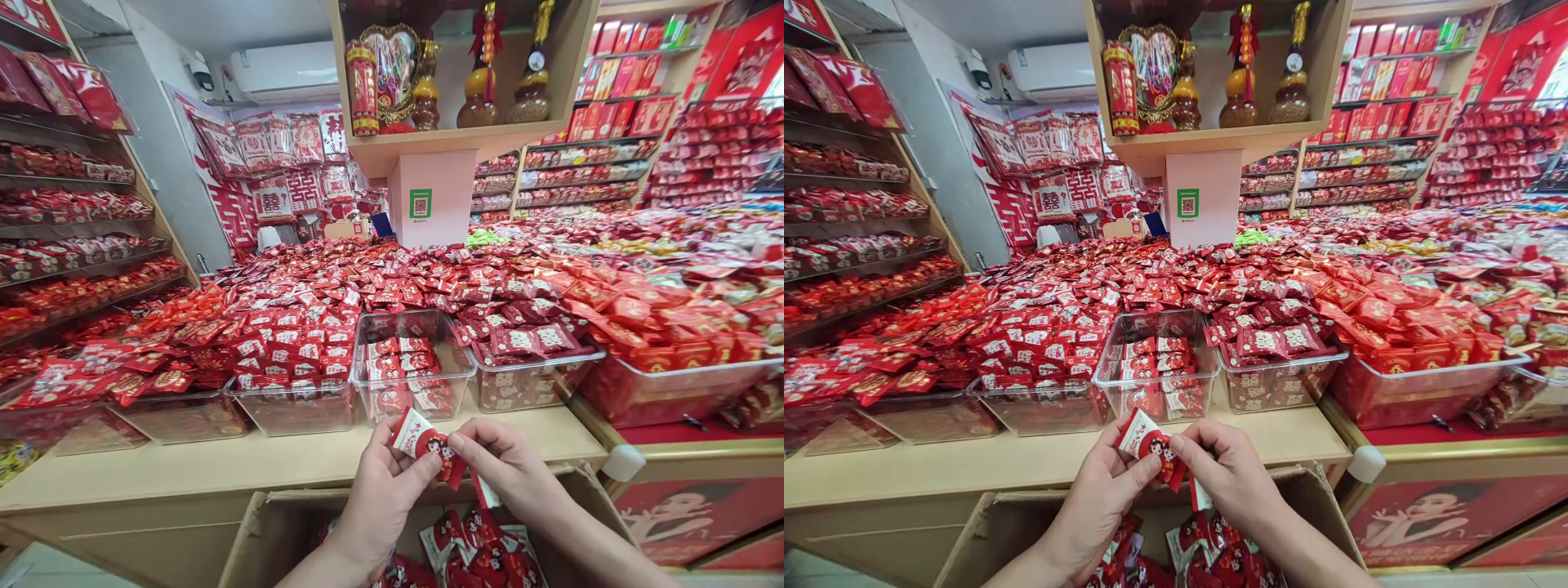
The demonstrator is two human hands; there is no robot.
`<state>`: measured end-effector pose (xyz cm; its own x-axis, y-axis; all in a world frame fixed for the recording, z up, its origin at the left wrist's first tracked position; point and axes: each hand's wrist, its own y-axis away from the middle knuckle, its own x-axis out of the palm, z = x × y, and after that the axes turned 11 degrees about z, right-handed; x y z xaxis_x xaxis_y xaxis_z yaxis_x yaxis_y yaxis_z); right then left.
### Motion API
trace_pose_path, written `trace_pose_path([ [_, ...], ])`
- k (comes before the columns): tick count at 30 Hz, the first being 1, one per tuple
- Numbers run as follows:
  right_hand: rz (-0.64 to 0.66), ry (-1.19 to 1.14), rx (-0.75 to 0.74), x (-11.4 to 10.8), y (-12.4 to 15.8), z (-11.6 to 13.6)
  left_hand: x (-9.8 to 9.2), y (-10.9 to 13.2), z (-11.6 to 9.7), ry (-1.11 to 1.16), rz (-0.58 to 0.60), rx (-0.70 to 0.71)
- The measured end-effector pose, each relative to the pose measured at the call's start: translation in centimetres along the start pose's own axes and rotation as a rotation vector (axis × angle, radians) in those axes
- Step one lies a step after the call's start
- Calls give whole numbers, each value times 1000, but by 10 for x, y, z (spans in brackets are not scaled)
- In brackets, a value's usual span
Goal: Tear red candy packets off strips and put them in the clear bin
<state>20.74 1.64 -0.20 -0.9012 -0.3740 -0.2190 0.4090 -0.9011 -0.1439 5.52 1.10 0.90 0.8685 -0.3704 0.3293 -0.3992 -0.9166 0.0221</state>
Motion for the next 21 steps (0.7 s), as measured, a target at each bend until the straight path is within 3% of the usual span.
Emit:
trace_pose_path([
  [7, 37, 73, 4, -1, -1, 3, -5, -3, -5, -61, 26, -40],
  [12, -3, 56, 6, 3, -3, 1, -14, -6, -6, -171, 33, 22],
  [21, -16, -168, 12, 5, -3, -4, -13, -5, -5, 17, 59, -33],
])
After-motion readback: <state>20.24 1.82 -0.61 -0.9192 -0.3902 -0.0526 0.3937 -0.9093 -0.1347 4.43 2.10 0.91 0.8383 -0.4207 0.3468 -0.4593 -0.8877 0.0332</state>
